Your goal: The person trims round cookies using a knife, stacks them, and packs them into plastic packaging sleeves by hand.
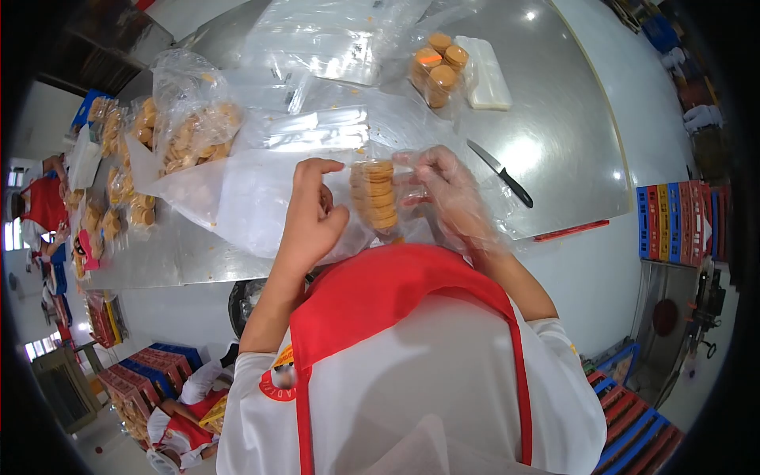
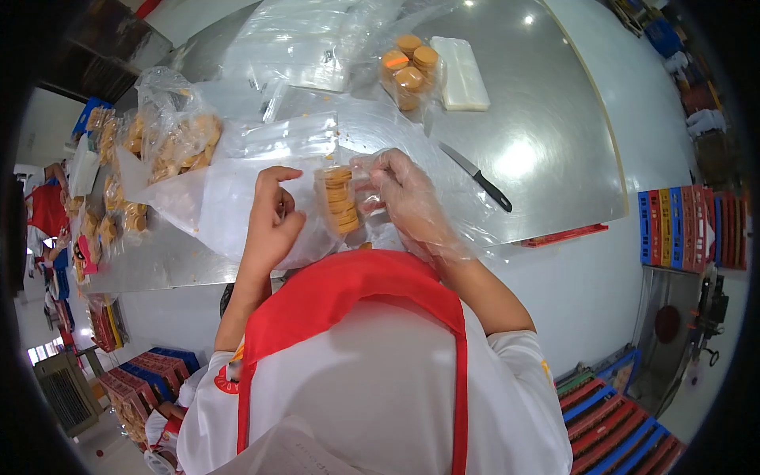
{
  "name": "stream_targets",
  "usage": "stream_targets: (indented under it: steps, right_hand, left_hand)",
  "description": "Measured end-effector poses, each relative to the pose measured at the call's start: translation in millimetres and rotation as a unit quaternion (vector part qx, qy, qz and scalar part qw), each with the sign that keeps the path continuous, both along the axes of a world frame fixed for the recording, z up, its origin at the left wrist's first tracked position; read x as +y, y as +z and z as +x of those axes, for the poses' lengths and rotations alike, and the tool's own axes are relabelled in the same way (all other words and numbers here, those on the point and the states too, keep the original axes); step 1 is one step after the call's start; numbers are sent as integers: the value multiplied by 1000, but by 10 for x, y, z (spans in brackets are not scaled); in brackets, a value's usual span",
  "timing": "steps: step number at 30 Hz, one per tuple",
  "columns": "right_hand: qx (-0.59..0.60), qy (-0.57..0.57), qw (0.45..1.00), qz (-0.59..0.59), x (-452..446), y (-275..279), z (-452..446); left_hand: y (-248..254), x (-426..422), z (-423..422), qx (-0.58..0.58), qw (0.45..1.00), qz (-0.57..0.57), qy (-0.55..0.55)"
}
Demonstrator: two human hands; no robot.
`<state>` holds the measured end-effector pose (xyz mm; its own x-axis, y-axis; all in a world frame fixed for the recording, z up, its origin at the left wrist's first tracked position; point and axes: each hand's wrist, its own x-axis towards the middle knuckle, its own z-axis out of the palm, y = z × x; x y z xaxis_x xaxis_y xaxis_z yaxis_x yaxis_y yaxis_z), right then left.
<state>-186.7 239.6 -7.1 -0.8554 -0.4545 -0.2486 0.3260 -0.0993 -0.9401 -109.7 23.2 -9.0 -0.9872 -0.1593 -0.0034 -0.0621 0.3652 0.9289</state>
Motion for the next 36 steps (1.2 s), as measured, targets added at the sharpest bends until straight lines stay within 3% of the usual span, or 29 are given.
stream_targets:
  steps: [4, 8, 12, 15, 17, 18, 20, 23, 26, 30, 36]
  right_hand:
    - [94, 25, 995, -10, 37, 201, 21]
    - [90, 46, 993, -62, 58, 475, 17]
    - [72, 70, 990, -98, 48, 714, 40]
    - [93, 50, 988, -111, 20, 774, 104]
    - [129, -11, 981, -147, -44, 753, 176]
    - [228, -36, 969, -90, -34, 678, 153]
    - [418, -85, 904, 22, 33, 437, 82]
    - [542, -112, 828, 92, 110, 287, 90]
    - [539, -162, 826, 23, 131, 103, 124]
    - [549, -79, 822, 132, 210, 190, 154]
    - [544, -34, 825, 150, 164, 252, 96]
  left_hand:
    - [-24, -65, -15, 0, 952, 302, 54]
    - [-240, -169, -64, -10, 946, 320, -41]
    - [-53, -82, -92, -64, 854, 492, -154]
    - [-5, -33, -15, -56, 844, 510, -154]
    - [53, 42, 19, -38, 853, 508, -114]
    - [76, 72, 33, -31, 856, 507, -94]
    - [94, 106, 55, 16, 884, 463, -70]
    - [65, 125, 73, 94, 914, 393, -35]
    - [-5, 113, 62, 178, 942, 284, -11]
    - [14, 93, 48, 254, 958, 136, -6]
    - [55, 147, 79, 233, 961, 144, -30]
